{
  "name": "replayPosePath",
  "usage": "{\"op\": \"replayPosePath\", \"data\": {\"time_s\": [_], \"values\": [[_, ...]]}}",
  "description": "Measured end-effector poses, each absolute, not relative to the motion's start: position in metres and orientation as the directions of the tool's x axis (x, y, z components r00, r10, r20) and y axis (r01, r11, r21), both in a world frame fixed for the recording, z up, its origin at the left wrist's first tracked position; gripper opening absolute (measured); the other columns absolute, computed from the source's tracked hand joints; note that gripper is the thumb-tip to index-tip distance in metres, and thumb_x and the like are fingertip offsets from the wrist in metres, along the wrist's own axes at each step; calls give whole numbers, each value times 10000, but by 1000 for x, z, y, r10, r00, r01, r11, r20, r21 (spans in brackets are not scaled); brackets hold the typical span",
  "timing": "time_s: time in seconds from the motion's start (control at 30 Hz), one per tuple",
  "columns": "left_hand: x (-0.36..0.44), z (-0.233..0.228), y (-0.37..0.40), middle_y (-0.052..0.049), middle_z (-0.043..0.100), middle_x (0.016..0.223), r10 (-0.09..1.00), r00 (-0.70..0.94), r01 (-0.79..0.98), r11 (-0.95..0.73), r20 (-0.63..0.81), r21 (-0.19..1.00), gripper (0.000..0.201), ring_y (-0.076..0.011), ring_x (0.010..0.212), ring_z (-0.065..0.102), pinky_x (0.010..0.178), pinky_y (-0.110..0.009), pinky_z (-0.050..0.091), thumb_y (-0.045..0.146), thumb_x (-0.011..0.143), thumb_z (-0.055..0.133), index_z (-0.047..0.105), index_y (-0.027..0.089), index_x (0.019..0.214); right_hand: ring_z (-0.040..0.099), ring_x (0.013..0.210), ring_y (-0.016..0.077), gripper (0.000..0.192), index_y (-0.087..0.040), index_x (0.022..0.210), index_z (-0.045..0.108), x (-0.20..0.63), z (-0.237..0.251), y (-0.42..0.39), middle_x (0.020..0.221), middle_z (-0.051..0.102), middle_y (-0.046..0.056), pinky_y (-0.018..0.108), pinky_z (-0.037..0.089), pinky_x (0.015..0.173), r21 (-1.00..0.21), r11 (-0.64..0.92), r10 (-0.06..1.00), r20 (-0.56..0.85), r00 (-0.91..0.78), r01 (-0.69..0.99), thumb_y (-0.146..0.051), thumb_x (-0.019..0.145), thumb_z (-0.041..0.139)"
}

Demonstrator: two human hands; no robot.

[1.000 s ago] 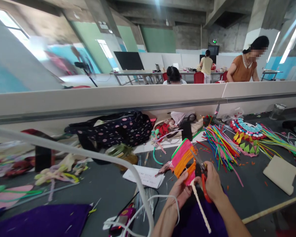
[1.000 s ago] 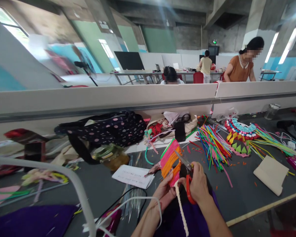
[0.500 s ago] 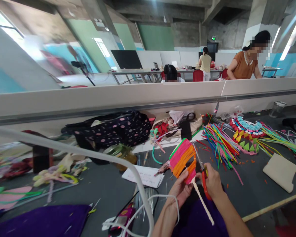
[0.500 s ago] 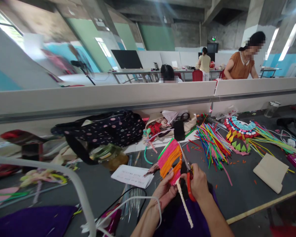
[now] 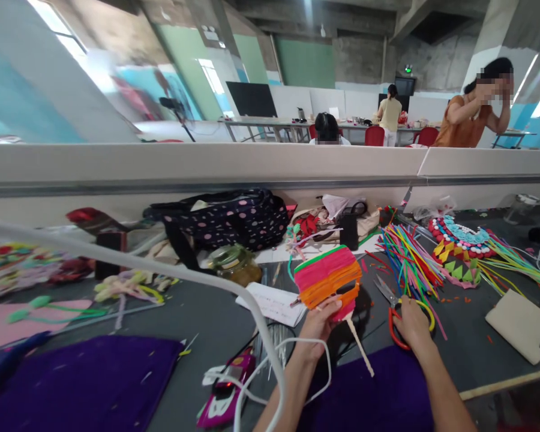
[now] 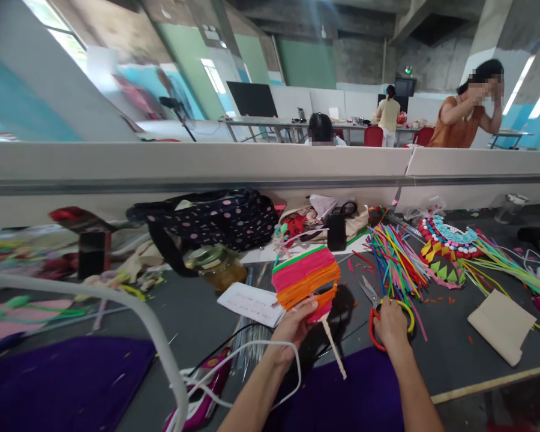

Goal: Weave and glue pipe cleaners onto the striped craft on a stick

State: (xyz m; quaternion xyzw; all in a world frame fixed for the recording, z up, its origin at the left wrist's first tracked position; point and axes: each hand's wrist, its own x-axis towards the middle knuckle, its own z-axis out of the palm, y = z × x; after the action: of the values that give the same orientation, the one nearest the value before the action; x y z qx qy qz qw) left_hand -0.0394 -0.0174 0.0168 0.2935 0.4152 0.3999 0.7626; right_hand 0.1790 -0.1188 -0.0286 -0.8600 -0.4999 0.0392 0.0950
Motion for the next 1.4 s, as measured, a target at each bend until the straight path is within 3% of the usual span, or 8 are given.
{"op": "replayPosePath", "data": {"time_s": [0.13, 0.2, 0.3, 0.37, 0.53, 0.73, 0.93, 1.4], "values": [[-40, 20, -20, -92, 760, 757, 847, 353, -369, 516, -397, 773, 324, -196, 615, 706, 509, -239, 552, 126, 594, 814, 712, 87, 900, 627, 1004, 303, 367, -144, 1136, 618, 175, -12, -126, 1010, 664, 172, 343, 466, 799, -261, -442, 875, 83, 477, 858, -250, 791, 680], [-40, 21, -22, -90, 761, 764, 839, 374, -368, 525, -395, 768, 346, -197, 624, 706, 523, -243, 551, 150, 568, 833, 716, 92, 888, 631, 981, 280, 278, -168, 1084, 648, 170, 2, -123, 999, 676, 152, 344, 464, 818, -463, -363, 872, 138, 470, 809, -302, 843, 617], [-39, 19, -25, -79, 760, 748, 831, 409, -382, 531, -377, 756, 351, -191, 632, 703, 574, -252, 552, 155, 531, 851, 730, 100, 856, 645, 760, 187, 292, -195, 999, 657, 155, 16, -109, 860, 695, 70, 279, 492, 674, -894, -83, 929, 91, 360, 441, -430, 888, 524], [-35, 15, -26, -75, 757, 725, 828, 430, -393, 529, -359, 752, 333, -185, 627, 698, 599, -253, 546, 154, 519, 858, 738, 100, 826, 558, 546, 129, 326, -200, 935, 641, 141, 16, -96, 717, 650, 10, 218, 414, 451, -995, -20, 952, 9, 305, 94, -502, 846, 558], [-27, 7, -25, -95, 755, 744, 821, 468, -370, 519, -328, 771, 359, -196, 640, 701, 618, -271, 548, 186, 514, 879, 727, 93, 826, 363, 363, 48, 318, -182, 695, 568, 127, -1, -69, 475, 451, -97, 159, 251, 326, -967, 81, 918, -22, 395, -242, -438, 690, 755], [-23, 5, -12, -110, 744, 822, 824, 478, -413, 516, -304, 750, 443, -174, 627, 702, 597, -276, 570, 458, 711, 748, 669, 131, 999, 372, 320, 44, 365, -191, 630, 500, 141, -19, -49, 427, 431, -117, 172, 281, 338, -960, 165, 867, 33, 496, -225, -442, 676, 760], [-9, -10, -6, -14, 678, 605, 893, 362, -435, 414, -266, 799, 400, -108, 496, 630, 557, -224, 546, 354, 565, 857, 666, 130, 837, 401, 347, 53, 340, -191, 687, 536, 147, -28, -47, 465, 481, -107, 178, 332, 363, -954, 202, 830, 47, 555, -221, -460, 703, 742], [-14, -7, -11, -5, 663, 593, 924, 319, -485, 349, -209, 802, 401, -109, 520, 607, 560, -230, 527, 374, 570, 845, 681, 125, 838, 534, 443, 92, 337, -173, 874, 630, 139, -23, -55, 570, 581, -61, 207, 441, 454, -964, 160, 886, 46, 461, -212, -446, 712, 744]]}}
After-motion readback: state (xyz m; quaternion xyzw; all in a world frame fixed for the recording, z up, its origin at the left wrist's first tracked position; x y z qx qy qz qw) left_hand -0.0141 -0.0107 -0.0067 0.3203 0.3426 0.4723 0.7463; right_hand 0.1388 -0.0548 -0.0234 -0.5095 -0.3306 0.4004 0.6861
